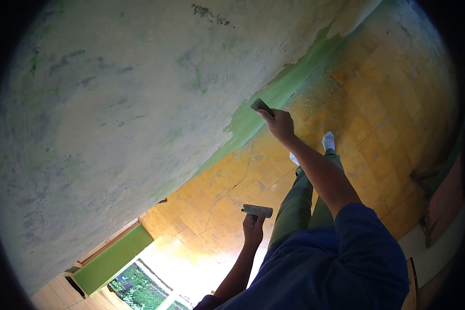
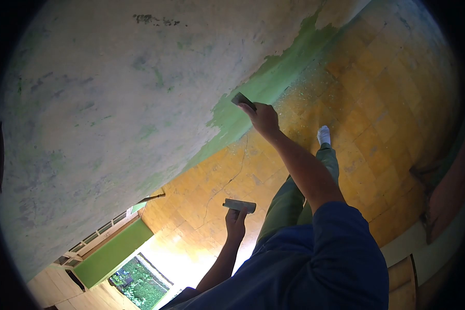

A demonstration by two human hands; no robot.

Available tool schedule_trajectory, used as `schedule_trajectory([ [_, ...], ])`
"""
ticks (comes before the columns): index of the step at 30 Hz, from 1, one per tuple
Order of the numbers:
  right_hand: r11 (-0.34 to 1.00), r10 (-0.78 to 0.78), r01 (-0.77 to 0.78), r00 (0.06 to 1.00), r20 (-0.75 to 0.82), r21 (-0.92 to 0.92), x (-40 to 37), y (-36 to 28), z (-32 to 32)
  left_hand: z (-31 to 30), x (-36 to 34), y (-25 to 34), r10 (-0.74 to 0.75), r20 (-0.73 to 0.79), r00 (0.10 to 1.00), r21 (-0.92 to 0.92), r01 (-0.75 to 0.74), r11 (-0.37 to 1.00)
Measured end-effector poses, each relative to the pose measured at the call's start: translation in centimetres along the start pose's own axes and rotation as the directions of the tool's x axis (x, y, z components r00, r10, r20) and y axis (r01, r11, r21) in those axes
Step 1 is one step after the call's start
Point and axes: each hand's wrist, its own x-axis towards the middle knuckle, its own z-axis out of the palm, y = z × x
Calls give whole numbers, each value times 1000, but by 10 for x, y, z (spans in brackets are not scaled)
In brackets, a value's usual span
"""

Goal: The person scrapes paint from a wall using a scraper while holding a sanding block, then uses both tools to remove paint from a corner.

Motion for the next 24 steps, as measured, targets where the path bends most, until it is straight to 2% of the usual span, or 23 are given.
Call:
schedule_trajectory([
  [4, 995, 40, -37, 999, 24, -90, -14, 27, -2, -2, 1, 0, 6, -14, 1000, -33, -7, 999],
  [6, 999, -4, 4, 1000, 14, -47, -3, 11, 4, -6, 4, -8, 0, -13, 1000, -29, 0, 1000],
  [9, 998, 50, -46, 994, 92, -47, 14, -15, 5, -9, -3, -13, -31, -11, 999, -1, 31, 1000],
  [11, 999, 20, -17, 996, 86, -39, 7, -16, 3, -5, 6, -10, -18, -3, 1000, 13, 18, 1000],
  [14, 999, -1, 3, 998, 61, -46, -9, -2, -4, -5, 5, -7, -44, 16, 999, -33, 44, 998],
  [16, 995, 19, -11, 997, 78, -102, -17, 24, 0, -5, 5, -6, -7, -2, 1000, -42, 7, 999],
  [20, 991, 67, -56, 994, 91, -123, 6, -3, 5, -10, 6, -4, -30, 6, 1000, -22, 30, 999],
  [22, 999, 40, -40, 997, 72, -3, 11, -29, 1, -16, 7, -14, -55, 15, 998, 50, 54, 997],
  [24, 999, 24, -22, 998, 56, -31, 11, -21, 1, -11, 10, -9, -40, 7, 999, -4, 40, 999],
])
